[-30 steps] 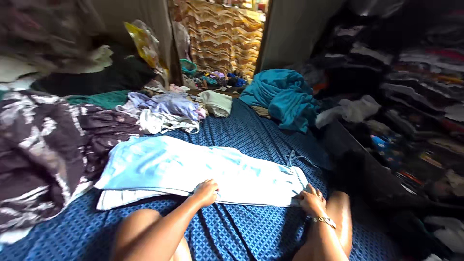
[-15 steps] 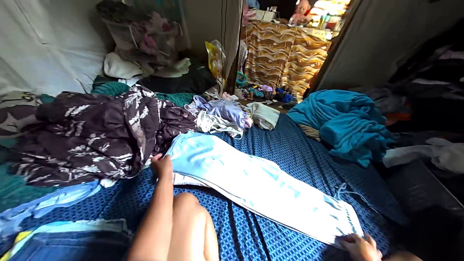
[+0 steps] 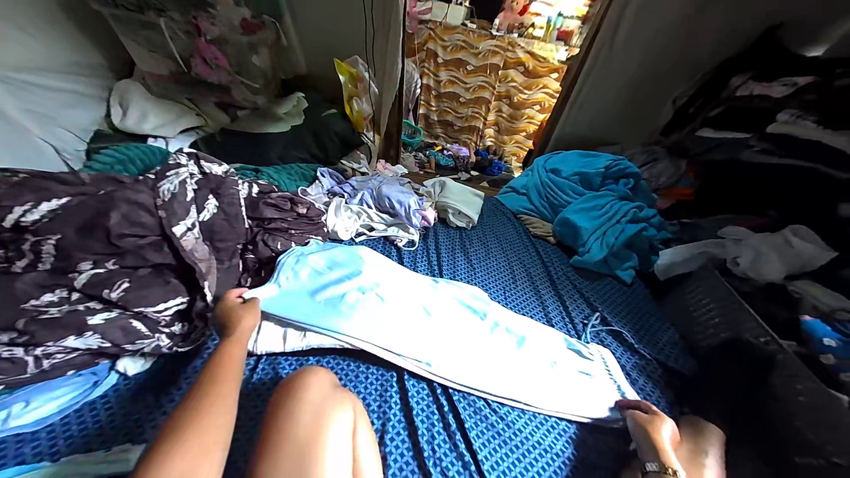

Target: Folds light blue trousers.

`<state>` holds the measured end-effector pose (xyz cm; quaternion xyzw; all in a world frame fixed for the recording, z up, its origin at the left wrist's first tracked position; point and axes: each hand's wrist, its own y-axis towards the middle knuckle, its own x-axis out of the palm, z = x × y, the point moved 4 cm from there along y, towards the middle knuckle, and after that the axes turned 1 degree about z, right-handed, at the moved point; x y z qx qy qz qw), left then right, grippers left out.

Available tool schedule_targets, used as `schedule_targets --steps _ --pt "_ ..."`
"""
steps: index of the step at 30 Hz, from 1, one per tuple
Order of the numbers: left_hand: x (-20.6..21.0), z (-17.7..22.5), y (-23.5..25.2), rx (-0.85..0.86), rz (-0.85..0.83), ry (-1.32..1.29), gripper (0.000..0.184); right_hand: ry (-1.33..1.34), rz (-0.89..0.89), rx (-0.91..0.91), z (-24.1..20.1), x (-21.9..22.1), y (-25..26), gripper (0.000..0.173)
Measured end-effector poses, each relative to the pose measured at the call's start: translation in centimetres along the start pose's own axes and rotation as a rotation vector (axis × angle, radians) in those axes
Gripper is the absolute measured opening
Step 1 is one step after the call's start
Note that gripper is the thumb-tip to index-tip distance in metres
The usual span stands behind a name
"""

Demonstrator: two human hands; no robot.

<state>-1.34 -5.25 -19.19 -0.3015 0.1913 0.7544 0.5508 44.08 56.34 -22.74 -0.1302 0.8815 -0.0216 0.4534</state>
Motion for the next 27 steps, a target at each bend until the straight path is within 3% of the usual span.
schedule_targets --steps 4,12,15,18,22,24,27 --pt "-1.4 0.7 0.8 -0.031 0.008 -0.063 0.045 0.058 0.036 0.019 0.0 -0.1 0.2 0.022" --pt "0.9 -2.1 1.6 -0.091 -0.065 0.030 0.043 -0.194 -0.066 0.011 -0.1 0.7 0.1 0.021" --pt "0.9 -0.8 -0.6 -0.090 -0.070 0.096 0.059 -0.341 -0.081 -0.025 -1.2 0.7 -0.3 0.024" --pt "0.7 3.2 -4.3 0.247 -0.038 0.118 0.057 -0.289 0.053 -0.286 -4.7 0.7 -2.9 0.028" --pt "3.7 7.9 -9.8 0.820 -0.422 0.210 0.021 -0.193 0.198 -0.855 -9.5 3.3 -7.8 0.023" --pt "5.2 8.6 -11.4 0.897 -0.550 0.294 0.019 -0.235 0.239 -0.852 -10.5 4.5 -9.3 0.025" --pt "6.6 7.8 -12.1 0.834 -0.585 0.349 0.020 -0.397 0.032 -0.528 -9.8 5.0 -8.1 0.028"
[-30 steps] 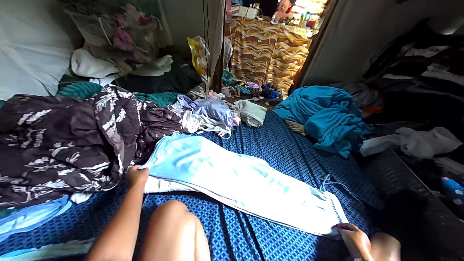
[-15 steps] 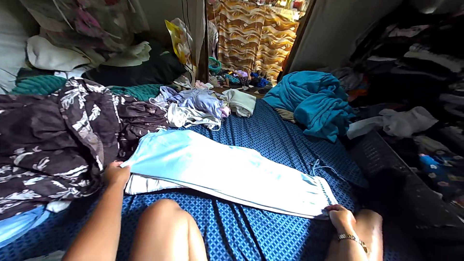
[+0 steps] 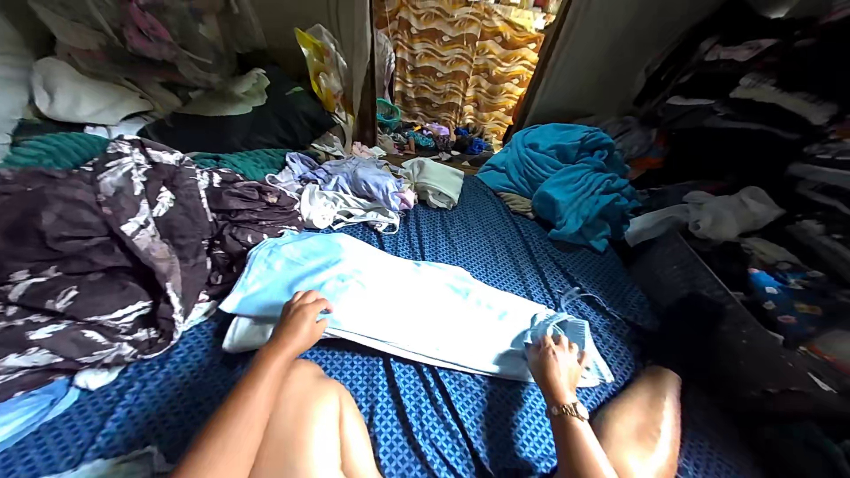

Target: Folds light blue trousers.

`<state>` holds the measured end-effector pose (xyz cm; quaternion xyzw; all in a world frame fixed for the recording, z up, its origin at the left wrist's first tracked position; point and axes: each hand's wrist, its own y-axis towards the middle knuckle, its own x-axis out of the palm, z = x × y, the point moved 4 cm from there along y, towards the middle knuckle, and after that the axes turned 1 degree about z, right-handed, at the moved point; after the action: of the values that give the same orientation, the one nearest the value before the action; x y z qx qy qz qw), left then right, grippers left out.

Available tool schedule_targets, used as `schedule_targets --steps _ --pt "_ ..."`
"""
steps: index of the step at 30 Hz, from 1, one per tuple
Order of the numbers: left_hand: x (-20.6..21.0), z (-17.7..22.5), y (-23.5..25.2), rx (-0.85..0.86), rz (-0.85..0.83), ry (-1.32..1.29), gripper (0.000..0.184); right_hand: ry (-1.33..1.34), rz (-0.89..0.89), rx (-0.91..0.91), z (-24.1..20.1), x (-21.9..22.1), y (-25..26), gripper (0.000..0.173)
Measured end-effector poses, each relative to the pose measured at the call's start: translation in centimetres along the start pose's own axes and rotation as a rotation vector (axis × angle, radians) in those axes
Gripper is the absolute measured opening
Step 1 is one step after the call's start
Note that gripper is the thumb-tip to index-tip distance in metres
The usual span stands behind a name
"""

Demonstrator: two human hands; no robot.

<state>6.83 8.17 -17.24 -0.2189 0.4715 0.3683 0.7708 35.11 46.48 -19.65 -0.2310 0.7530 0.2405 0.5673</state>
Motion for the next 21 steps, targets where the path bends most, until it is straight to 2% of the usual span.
schedule_targets --steps 3,8,12,16,18,21 --pt "1.2 -0.3 -0.2 0.029 0.023 -0.016 0.020 -0.059 -0.230 0.257 4.1 0.0 0.6 0.034" --pt "1.7 -1.7 -0.2 0.091 0.073 -0.022 0.017 -0.039 -0.354 0.574 8.5 -3.3 0.4 0.040" --pt "1.9 -2.3 -0.1 0.110 0.066 -0.009 0.018 0.199 -0.263 0.635 11.2 -3.7 0.8 0.042" --pt "1.9 -2.8 -0.1 0.138 0.058 0.011 0.019 0.538 -0.376 0.638 11.9 -0.1 1.2 0.061" --pt "1.8 -2.5 -0.1 0.116 0.033 0.014 0.019 0.486 -0.456 0.650 11.5 0.9 1.4 0.060" --pt "1.6 -2.2 -0.2 0.079 -0.002 0.013 0.020 0.391 -0.494 0.634 11.3 1.0 2.1 0.047"
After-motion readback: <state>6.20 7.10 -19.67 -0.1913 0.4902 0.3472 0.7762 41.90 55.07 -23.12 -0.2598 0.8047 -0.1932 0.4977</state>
